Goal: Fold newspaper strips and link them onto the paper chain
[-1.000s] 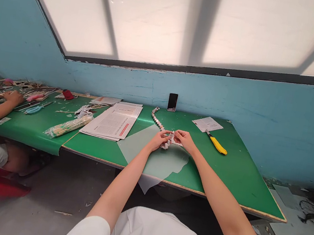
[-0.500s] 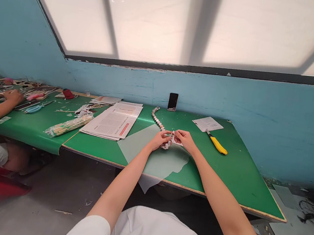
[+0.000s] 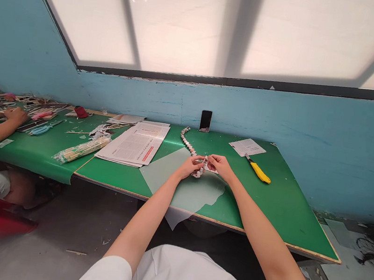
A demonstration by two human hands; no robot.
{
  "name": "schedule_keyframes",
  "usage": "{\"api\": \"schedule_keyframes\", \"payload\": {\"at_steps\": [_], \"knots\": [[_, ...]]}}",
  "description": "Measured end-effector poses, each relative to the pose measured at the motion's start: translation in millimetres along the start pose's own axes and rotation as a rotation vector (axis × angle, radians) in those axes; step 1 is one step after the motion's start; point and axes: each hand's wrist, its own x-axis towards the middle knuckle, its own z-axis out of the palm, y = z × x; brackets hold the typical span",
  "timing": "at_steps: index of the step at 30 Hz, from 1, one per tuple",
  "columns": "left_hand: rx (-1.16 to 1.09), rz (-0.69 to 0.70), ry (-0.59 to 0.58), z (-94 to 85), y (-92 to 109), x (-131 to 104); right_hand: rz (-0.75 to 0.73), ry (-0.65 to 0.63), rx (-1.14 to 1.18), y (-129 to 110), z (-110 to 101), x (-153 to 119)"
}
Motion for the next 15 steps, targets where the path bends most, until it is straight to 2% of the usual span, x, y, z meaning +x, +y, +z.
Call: {"api": "schedule_keyframes", "payload": {"at_steps": [6,15], "knots": [[0.007,0.017,-0.035,-1.9,-1.4,0.1,-0.021,0.047,-0.017,0.0,1.6,-0.1],[0.002,0.006,-0.003,-0.5,0.3,-0.5,-0.026,0.049,-0.004,1.3,3.1,0.8]]}}
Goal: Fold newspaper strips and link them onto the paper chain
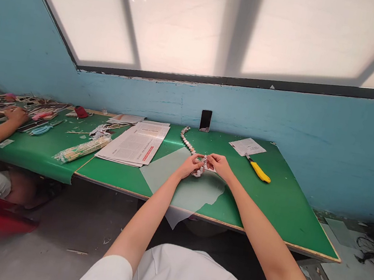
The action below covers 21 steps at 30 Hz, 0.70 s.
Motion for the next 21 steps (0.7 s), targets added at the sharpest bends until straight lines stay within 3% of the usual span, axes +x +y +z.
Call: {"api": "schedule_keyframes", "payload": {"at_steps": [5,10,21], "knots": [[-0.002,-0.004,-0.009,0.8,0.8,-0.2,-0.014,0.003,-0.012,2.0,0.9,0.3],[-0.002,-0.004,-0.012,1.9,3.1,-1.1,-0.025,0.098,-0.037,0.0,2.5,0.4],[-0.067,0.023,-0.023,-0.3,0.8,0.4,-0.022,0.054,-0.011,-1.5,-2.0,-0.3]]}}
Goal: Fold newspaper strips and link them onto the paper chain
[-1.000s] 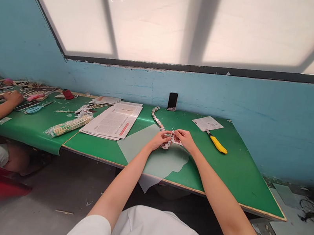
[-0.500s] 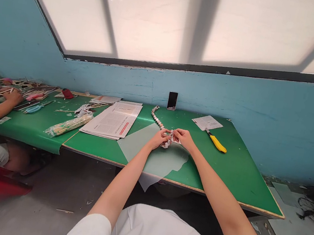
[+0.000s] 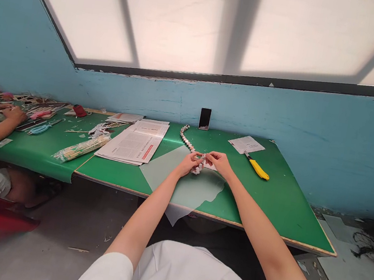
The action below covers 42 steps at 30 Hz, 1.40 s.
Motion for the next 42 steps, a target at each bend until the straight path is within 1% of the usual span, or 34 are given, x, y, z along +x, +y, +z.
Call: {"api": "schedule_keyframes", "payload": {"at_steps": [3,9,15,21,24,27,32,35,38,41,42], "knots": [[-0.005,-0.007,-0.005,0.3,1,-1,0.004,0.019,-0.007,0,0,-1],[0.025,-0.017,0.006,1.9,2,-1,0.023,0.01,-0.02,-1,1,-1],[0.051,0.007,0.017,1.4,-1,0,-0.007,0.077,-0.109,-3,5,-2],[0.016,-0.015,0.038,3.2,3,-2,-0.017,0.087,-0.196,0,7,-3],[0.0,-0.017,0.054,3.8,4,-2,-0.025,0.112,-0.209,1,8,-2],[-0.007,-0.021,0.053,3.5,4,-2,-0.029,0.123,-0.185,1,9,-2],[-0.003,-0.003,0.039,1.5,2,-3,-0.007,0.1,-0.146,1,9,-1],[-0.023,-0.003,0.052,0.0,1,-1,0.009,0.103,-0.044,1,10,1],[-0.052,-0.003,0.079,-1.3,0,1,0.013,0.14,0.078,3,9,4],[-0.089,-0.007,0.109,-2.0,0,2,0.017,0.203,0.103,8,7,7],[-0.099,-0.008,0.113,-1.9,0,2,0.028,0.204,0.105,10,7,7]]}}
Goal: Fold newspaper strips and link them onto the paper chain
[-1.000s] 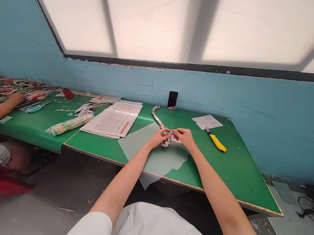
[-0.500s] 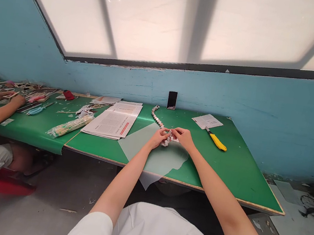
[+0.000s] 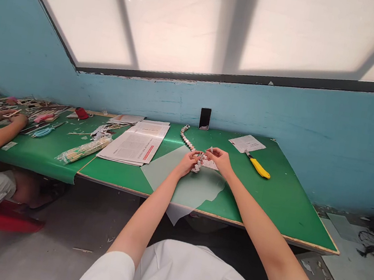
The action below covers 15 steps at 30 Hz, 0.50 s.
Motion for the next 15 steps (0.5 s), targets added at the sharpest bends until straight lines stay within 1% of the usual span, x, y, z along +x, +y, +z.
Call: {"api": "schedule_keyframes", "payload": {"at_steps": [1,4,6,9,15], "knots": [[-0.007,0.0,0.001,0.2,0.4,-0.2,0.021,-0.017,0.003,2.2,-0.2,0.1],[-0.017,0.002,0.005,1.3,1.8,-2.1,0.107,-0.131,0.037,7.7,1.5,-1.3],[-0.023,-0.001,0.013,2.1,2.4,-3.2,0.126,-0.167,0.056,9.7,3.9,-2.8],[-0.023,-0.007,0.018,2.3,2.1,-3.4,0.111,-0.154,0.062,9.8,6.5,-4.2],[0.002,0.003,-0.02,0.3,-1.2,-0.9,0.105,-0.125,0.013,7.8,5.8,-3.8]]}}
